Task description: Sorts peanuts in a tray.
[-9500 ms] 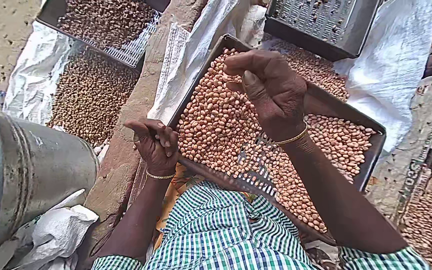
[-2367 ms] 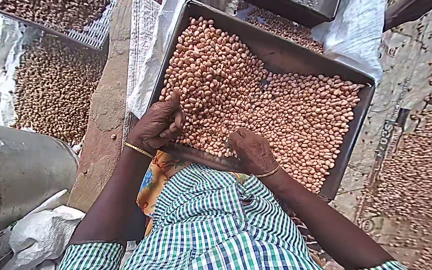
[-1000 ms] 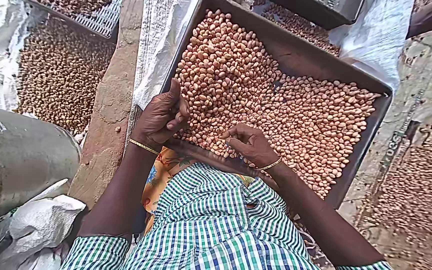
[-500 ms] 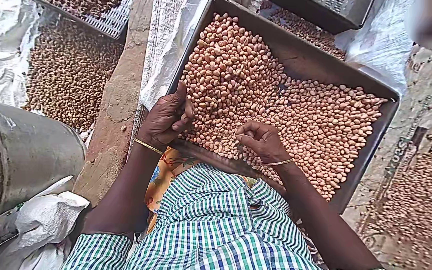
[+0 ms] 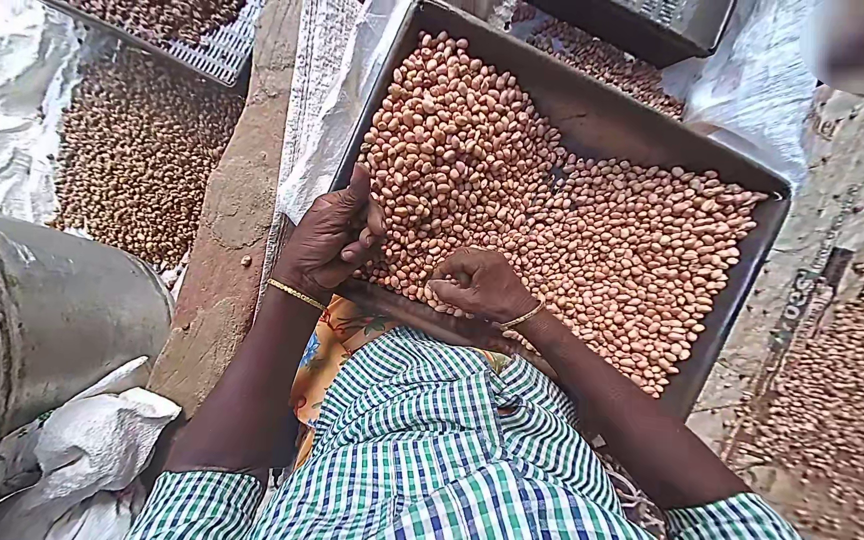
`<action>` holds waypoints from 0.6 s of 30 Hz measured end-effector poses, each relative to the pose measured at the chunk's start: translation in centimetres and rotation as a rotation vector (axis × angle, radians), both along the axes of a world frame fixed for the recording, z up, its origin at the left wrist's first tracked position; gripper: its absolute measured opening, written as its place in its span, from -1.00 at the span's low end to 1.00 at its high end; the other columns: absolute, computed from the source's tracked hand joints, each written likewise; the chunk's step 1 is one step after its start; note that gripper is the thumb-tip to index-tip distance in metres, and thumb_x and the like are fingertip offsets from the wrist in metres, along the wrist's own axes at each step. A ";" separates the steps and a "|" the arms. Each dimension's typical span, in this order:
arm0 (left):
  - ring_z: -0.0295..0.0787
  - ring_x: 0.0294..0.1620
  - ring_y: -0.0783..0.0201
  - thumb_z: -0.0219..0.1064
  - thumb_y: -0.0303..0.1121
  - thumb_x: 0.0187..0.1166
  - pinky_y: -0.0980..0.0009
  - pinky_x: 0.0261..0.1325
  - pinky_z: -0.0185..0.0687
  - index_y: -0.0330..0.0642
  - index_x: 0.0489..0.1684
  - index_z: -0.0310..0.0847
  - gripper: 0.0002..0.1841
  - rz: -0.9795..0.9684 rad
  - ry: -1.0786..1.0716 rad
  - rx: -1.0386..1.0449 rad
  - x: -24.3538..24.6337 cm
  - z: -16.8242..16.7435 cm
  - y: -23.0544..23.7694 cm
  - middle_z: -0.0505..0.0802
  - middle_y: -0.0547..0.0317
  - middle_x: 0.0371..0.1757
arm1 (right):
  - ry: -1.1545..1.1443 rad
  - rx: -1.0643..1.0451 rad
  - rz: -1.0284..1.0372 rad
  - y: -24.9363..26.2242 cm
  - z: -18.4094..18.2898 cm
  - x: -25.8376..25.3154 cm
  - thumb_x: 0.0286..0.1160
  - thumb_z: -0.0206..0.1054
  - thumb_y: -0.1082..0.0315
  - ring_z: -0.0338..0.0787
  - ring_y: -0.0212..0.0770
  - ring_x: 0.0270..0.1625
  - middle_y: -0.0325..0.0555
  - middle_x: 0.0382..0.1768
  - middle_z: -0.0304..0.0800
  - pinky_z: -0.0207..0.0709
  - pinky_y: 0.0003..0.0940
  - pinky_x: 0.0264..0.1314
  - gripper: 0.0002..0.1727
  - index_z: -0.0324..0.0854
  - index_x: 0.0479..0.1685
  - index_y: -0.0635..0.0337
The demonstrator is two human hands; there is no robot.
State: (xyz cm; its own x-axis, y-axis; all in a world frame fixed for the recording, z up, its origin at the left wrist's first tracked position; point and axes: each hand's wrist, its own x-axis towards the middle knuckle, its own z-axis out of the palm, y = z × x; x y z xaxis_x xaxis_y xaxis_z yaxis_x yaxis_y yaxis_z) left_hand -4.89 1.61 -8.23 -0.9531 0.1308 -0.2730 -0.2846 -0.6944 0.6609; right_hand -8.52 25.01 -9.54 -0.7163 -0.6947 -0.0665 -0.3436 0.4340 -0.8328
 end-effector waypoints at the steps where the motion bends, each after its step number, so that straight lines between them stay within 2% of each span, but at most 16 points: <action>1: 0.39 -0.85 0.70 -0.28 -0.17 0.93 0.79 -0.77 0.26 -0.03 -0.73 0.56 -0.33 0.013 -0.002 -0.011 0.1 0.0 0.0 0.64 0.45 -0.77 | -0.204 -0.200 -0.084 1.0 -0.5 -0.8 0.40 0.28 0.48 0.45 -0.65 -0.55 -0.48 -0.58 0.55 0.33 -0.73 -0.46 -0.87 0.69 -0.43 0.13; 2: 0.39 -0.84 0.70 -0.28 -0.17 0.93 0.79 -0.77 0.26 -0.03 -0.73 0.57 -0.34 0.023 -0.001 -0.029 0.2 0.0 -0.1 0.64 0.45 -0.77 | -0.394 -0.376 -0.137 1.9 -1.0 -1.4 0.46 0.15 0.43 0.56 -0.72 -0.48 -0.63 -0.52 0.66 0.45 -0.76 -0.37 -0.79 0.69 -0.37 -0.05; 3: 0.40 -0.84 0.70 -0.27 -0.17 0.93 0.79 -0.76 0.27 -0.03 -0.72 0.58 -0.33 0.025 0.001 -0.039 0.4 0.0 -0.2 0.65 0.45 -0.77 | -0.493 -0.455 -0.143 2.7 -1.3 -1.7 0.51 0.08 0.36 0.65 -0.69 -0.37 -0.64 -0.40 0.74 0.55 -0.71 -0.26 -0.74 0.71 -0.27 -0.14; 4: 0.40 -0.84 0.70 -0.27 -0.16 0.93 0.79 -0.77 0.28 -0.03 -0.72 0.58 -0.33 0.012 0.004 -0.043 0.3 0.0 -0.2 0.66 0.45 -0.77 | -0.505 -0.444 -0.138 3.2 -1.2 -1.4 0.52 0.04 0.35 0.66 -0.68 -0.32 -0.62 -0.32 0.75 0.57 -0.70 -0.22 -0.74 0.68 -0.19 -0.12; 6: 0.39 -0.84 0.70 -0.27 -0.13 0.92 0.79 -0.77 0.27 -0.02 -0.74 0.58 -0.32 -0.011 0.014 -0.030 0.0 0.0 0.0 0.64 0.46 -0.77 | -0.336 -0.218 -0.125 2.9 0.0 -0.3 0.51 0.17 0.49 0.53 -0.70 -0.44 -0.51 -0.38 0.65 0.43 -0.76 -0.37 -0.84 0.67 -0.19 0.10; 7: 0.39 -0.84 0.70 -0.28 -0.13 0.92 0.79 -0.76 0.27 -0.02 -0.74 0.58 -0.32 -0.010 0.010 -0.031 0.0 0.1 0.1 0.63 0.46 -0.77 | -0.194 -0.065 -0.067 2.5 0.5 0.5 0.51 0.28 0.50 0.48 -0.57 -0.44 -0.31 -0.34 0.61 0.40 -0.69 -0.37 -0.87 0.75 -0.15 0.22; 8: 0.39 -0.83 0.70 -0.29 -0.15 0.92 0.79 -0.75 0.26 0.00 -0.74 0.57 -0.32 -0.003 0.004 -0.047 0.0 0.2 0.1 0.63 0.47 -0.77 | -0.015 0.045 -0.006 1.8 0.5 1.2 0.46 0.37 0.51 0.52 -0.38 -0.44 -0.12 -0.36 0.63 0.44 -0.54 -0.37 -0.86 0.83 -0.14 0.28; 9: 0.40 -0.84 0.70 -0.28 -0.17 0.92 0.79 -0.75 0.27 0.00 -0.75 0.57 -0.33 0.015 -0.006 -0.053 0.1 0.3 0.1 0.64 0.47 -0.78 | 0.153 0.115 0.061 1.2 0.2 1.7 0.39 0.42 0.53 0.64 -0.13 -0.42 0.07 -0.37 0.68 0.55 -0.31 -0.36 -0.85 0.86 -0.17 0.33; 10: 0.41 -0.84 0.70 -0.28 -0.19 0.92 0.79 -0.76 0.27 0.00 -0.76 0.57 -0.33 0.030 -0.017 -0.058 0.2 0.3 0.1 0.64 0.46 -0.78 | 0.282 0.173 0.122 0.7 -0.2 2.1 0.38 0.41 0.55 0.72 0.04 -0.41 0.17 -0.38 0.69 0.61 -0.14 -0.40 -0.87 0.85 -0.20 0.37; 11: 0.41 -0.84 0.70 -0.28 -0.19 0.92 0.79 -0.76 0.27 0.00 -0.76 0.56 -0.33 0.036 -0.020 -0.062 0.3 0.3 0.1 0.64 0.46 -0.78 | 0.362 0.229 0.171 0.4 -0.4 2.3 0.37 0.39 0.56 0.77 0.14 -0.39 0.20 -0.39 0.68 0.63 -0.06 -0.43 -0.88 0.82 -0.24 0.40; 14: 0.41 -0.83 0.70 -0.28 -0.18 0.92 0.79 -0.75 0.27 0.00 -0.74 0.57 -0.34 0.032 0.004 -0.051 0.3 0.2 0.1 0.66 0.45 -0.77 | 0.329 0.333 0.209 0.1 0.2 1.9 0.45 0.37 0.53 0.84 0.22 -0.29 0.26 -0.31 0.75 0.68 0.03 -0.33 -0.88 0.78 -0.21 0.45; 15: 0.41 -0.83 0.70 -0.27 -0.17 0.92 0.79 -0.75 0.27 0.00 -0.74 0.57 -0.33 0.029 0.018 -0.037 0.3 0.2 0.1 0.66 0.45 -0.76 | 0.288 0.277 0.162 0.4 0.3 1.4 0.42 0.40 0.52 0.83 0.15 -0.34 0.23 -0.34 0.77 0.67 -0.02 -0.33 -0.87 0.80 -0.23 0.45; 16: 0.42 -0.83 0.70 -0.26 -0.17 0.92 0.79 -0.75 0.28 0.00 -0.74 0.58 -0.34 0.020 0.035 -0.020 0.2 0.0 0.0 0.67 0.45 -0.76 | 0.236 0.171 0.072 0.8 0.7 0.8 0.35 0.42 0.51 0.73 -0.05 -0.46 0.11 -0.44 0.77 0.59 -0.21 -0.38 -0.87 0.82 -0.27 0.42; 17: 0.42 -0.83 0.70 -0.26 -0.15 0.92 0.80 -0.75 0.28 0.00 -0.74 0.59 -0.34 0.002 0.042 -0.016 0.2 0.0 -0.1 0.67 0.45 -0.75 | 0.142 0.045 -0.038 0.9 1.5 0.1 0.34 0.42 0.48 0.44 -0.42 -0.55 -0.16 -0.53 0.64 0.33 -0.55 -0.46 -0.88 0.81 -0.27 0.37; 18: 0.42 -0.83 0.70 -0.26 -0.13 0.92 0.80 -0.75 0.28 -0.02 -0.73 0.60 -0.32 -0.036 0.035 -0.028 0.3 0.0 -0.2 0.68 0.44 -0.75 | 0.046 -0.088 -0.129 0.7 2.6 -0.5 0.33 0.43 0.47 0.25 -0.71 -0.62 -0.44 -0.60 0.51 0.17 -0.80 -0.54 -0.91 0.78 -0.26 0.29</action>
State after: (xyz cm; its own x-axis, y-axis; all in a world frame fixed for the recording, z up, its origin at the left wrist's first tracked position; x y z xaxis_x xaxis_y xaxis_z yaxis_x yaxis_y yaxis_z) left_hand -4.61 1.40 -8.21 -0.9568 0.1580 -0.2439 -0.2857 -0.6652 0.6898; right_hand -8.98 25.67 -6.92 -0.8010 -0.5981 0.0256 -0.3283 0.4030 -0.8543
